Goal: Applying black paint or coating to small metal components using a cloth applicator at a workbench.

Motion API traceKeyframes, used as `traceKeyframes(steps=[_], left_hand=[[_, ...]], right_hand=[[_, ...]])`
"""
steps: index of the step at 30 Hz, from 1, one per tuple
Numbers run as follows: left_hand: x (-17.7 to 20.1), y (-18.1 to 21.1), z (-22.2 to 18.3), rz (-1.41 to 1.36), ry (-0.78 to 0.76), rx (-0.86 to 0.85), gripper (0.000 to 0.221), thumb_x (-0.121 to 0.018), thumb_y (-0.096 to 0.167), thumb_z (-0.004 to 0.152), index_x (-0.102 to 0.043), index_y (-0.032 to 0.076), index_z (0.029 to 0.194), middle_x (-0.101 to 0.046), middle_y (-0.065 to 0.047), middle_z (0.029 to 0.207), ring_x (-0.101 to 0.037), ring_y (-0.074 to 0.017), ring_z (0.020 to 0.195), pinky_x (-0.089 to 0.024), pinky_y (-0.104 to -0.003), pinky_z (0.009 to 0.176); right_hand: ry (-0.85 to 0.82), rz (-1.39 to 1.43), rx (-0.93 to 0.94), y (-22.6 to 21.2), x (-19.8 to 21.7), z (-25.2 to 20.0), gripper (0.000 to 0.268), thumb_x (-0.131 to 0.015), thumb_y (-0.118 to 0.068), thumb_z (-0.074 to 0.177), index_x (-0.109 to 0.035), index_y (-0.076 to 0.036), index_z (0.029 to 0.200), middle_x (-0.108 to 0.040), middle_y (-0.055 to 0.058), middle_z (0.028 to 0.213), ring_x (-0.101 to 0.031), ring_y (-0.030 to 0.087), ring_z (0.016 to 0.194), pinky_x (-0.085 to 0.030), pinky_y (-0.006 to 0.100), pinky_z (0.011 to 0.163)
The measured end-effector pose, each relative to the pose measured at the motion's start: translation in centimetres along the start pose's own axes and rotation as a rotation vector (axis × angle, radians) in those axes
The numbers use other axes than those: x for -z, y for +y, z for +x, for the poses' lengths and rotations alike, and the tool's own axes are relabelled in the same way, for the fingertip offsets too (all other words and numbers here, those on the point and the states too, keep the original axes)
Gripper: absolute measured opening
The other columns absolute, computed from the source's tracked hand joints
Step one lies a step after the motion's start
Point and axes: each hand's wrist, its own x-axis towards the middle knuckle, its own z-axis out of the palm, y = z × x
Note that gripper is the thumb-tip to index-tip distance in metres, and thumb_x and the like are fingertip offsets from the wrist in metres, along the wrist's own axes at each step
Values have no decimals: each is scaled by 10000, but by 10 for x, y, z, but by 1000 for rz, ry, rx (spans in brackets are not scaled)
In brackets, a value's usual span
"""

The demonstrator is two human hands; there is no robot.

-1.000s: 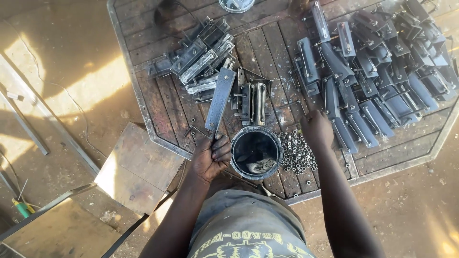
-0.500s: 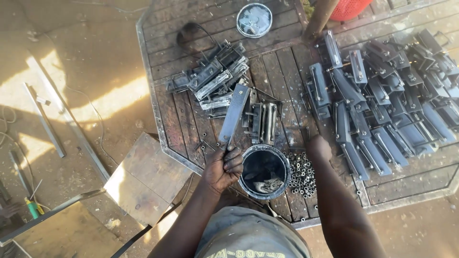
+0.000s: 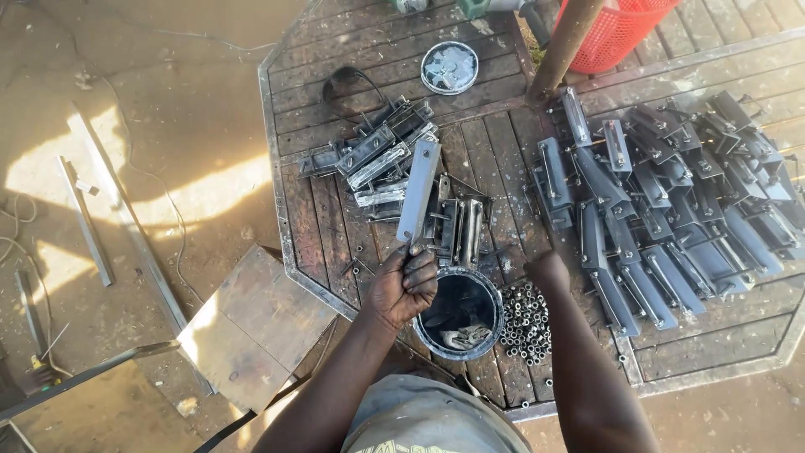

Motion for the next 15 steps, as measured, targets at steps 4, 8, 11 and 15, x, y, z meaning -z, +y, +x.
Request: traceKeyframes(steps=[4, 8, 11, 15], left_hand=[[0, 1, 8, 18, -6, 0, 149, -532, 185, 1058, -537, 131, 920, -313, 102, 656, -360, -6, 486, -313, -123, 461], [-6, -2, 11, 21, -47, 8, 168, -491, 183, 1075, -534, 134, 920, -330, 91, 663, -371, -17, 495, -327, -132, 473], [-2, -3, 14, 25, -64, 14, 175, -493, 180, 1077, -532, 134, 912, -337, 87, 660, -377, -19, 495, -331, -128, 475], [5, -3, 14, 45, -82, 4, 192, -487, 189, 1089, -541, 141, 911, -347, 85, 661, -382, -20, 497, -341, -130, 480]], right_hand=[[-64, 255, -12, -58, 38, -52, 416, -656, -37, 920, -632, 84, 1318, -688, 287, 936, -675, 312, 806, -523, 351, 742], [-91, 389, 110, -76, 56, -80, 211, -696, -25, 816, -736, 55, 1007, -657, 273, 827, -689, 329, 719, -538, 431, 628], [-149, 637, 127, -103, 74, -114, 192, -696, 1, 839, -695, 72, 1017, -617, 188, 832, -674, 234, 740, -561, 364, 684], [-316, 1223, 233, -140, 92, -164, 180, -629, -22, 951, -574, 15, 1118, -654, 88, 889, -748, 183, 783, -648, 237, 690]])
